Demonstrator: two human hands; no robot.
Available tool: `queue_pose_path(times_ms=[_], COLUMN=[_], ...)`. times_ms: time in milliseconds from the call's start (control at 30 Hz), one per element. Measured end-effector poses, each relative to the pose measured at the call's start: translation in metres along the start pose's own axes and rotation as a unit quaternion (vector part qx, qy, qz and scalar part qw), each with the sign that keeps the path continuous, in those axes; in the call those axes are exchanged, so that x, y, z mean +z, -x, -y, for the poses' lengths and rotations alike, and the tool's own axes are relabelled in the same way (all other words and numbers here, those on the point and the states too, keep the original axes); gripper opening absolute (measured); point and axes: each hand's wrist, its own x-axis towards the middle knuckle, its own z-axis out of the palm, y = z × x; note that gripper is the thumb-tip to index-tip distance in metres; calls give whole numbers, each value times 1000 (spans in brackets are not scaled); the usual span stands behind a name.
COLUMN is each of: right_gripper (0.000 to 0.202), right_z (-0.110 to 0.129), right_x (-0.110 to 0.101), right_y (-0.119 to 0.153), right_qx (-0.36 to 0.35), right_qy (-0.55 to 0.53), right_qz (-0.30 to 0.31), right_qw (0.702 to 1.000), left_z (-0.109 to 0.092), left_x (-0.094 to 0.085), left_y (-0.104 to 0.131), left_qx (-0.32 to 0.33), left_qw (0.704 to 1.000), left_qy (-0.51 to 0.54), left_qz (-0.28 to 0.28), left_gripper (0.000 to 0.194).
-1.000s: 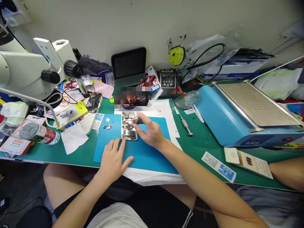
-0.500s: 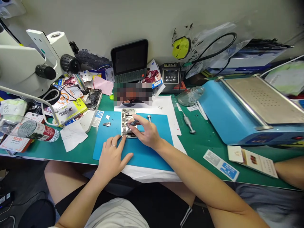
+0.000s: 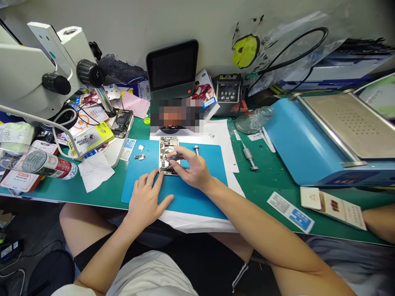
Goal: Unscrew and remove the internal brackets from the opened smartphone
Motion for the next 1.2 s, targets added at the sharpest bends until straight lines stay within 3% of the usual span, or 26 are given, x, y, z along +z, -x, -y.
queue_pose_path(times_ms=[700,1200], right_gripper=[49,54], right_z=[0,1], right_x=[-6,-5], right_y=[2,2], right_qx=[16,3], right_qy=[25,29], right_qz=[15,31], right_qw=[999,999], left_z=[-4,-3], left_x=[-1,0], left_y=[-7,-6], left_qx=[-26,-25], left_qw=[999,999], left_qy=[4,15], left_qz=[30,25], left_gripper=[78,75])
